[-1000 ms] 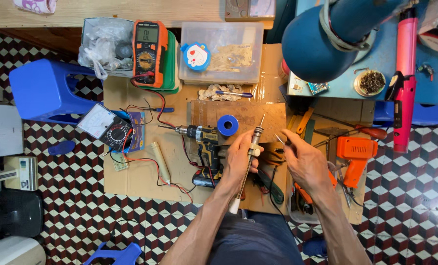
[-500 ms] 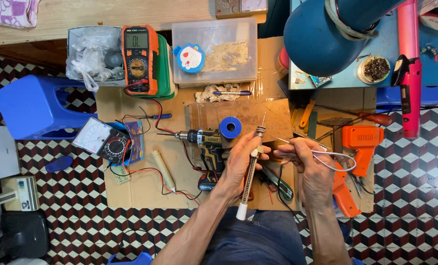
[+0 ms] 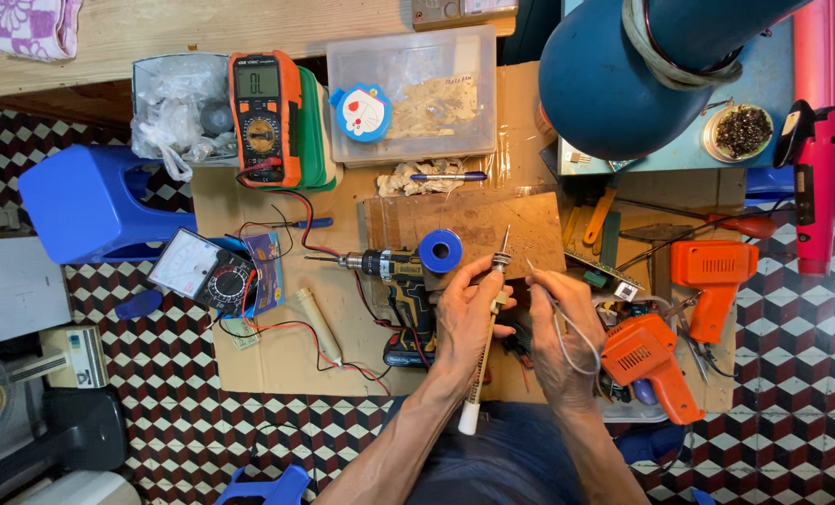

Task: The person assembles a small cylindrical electronic component by inserting a wire, wiping the surface with a cloth, and applying adhesive to a plastic tube. They then fit the tube onto the component and inspect the assembly under a work lamp.

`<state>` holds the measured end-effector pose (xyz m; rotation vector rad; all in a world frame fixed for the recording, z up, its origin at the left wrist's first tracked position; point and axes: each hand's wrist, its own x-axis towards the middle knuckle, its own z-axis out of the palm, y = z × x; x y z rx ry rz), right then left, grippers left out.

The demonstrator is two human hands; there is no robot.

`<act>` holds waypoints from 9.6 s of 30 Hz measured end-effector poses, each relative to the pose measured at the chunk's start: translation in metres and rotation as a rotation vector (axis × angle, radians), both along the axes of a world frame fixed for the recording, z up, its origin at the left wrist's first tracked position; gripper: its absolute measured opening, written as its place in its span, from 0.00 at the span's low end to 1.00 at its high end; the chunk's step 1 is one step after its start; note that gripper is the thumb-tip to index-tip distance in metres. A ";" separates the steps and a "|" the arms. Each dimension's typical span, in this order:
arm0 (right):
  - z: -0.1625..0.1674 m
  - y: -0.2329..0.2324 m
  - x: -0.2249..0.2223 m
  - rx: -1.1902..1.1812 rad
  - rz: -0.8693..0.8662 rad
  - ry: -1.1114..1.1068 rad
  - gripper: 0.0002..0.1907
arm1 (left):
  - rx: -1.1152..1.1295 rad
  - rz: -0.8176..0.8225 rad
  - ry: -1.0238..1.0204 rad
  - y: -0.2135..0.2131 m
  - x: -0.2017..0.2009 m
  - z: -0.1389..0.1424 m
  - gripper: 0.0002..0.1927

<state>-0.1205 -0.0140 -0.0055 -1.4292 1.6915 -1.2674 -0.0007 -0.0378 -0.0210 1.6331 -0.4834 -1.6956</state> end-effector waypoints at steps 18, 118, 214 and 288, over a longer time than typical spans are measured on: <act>-0.006 -0.002 0.022 -0.028 0.063 -0.064 0.13 | 0.003 0.124 -0.088 -0.008 -0.008 0.003 0.21; -0.011 -0.038 -0.038 0.355 -0.136 -0.909 0.13 | 0.192 0.315 0.357 -0.031 -0.042 -0.019 0.19; 0.012 -0.064 -0.062 0.368 0.012 -0.705 0.08 | 0.024 0.077 0.038 -0.037 -0.059 0.016 0.23; 0.035 -0.003 -0.046 0.807 0.223 -0.137 0.14 | 0.007 0.188 0.012 0.007 -0.017 0.041 0.25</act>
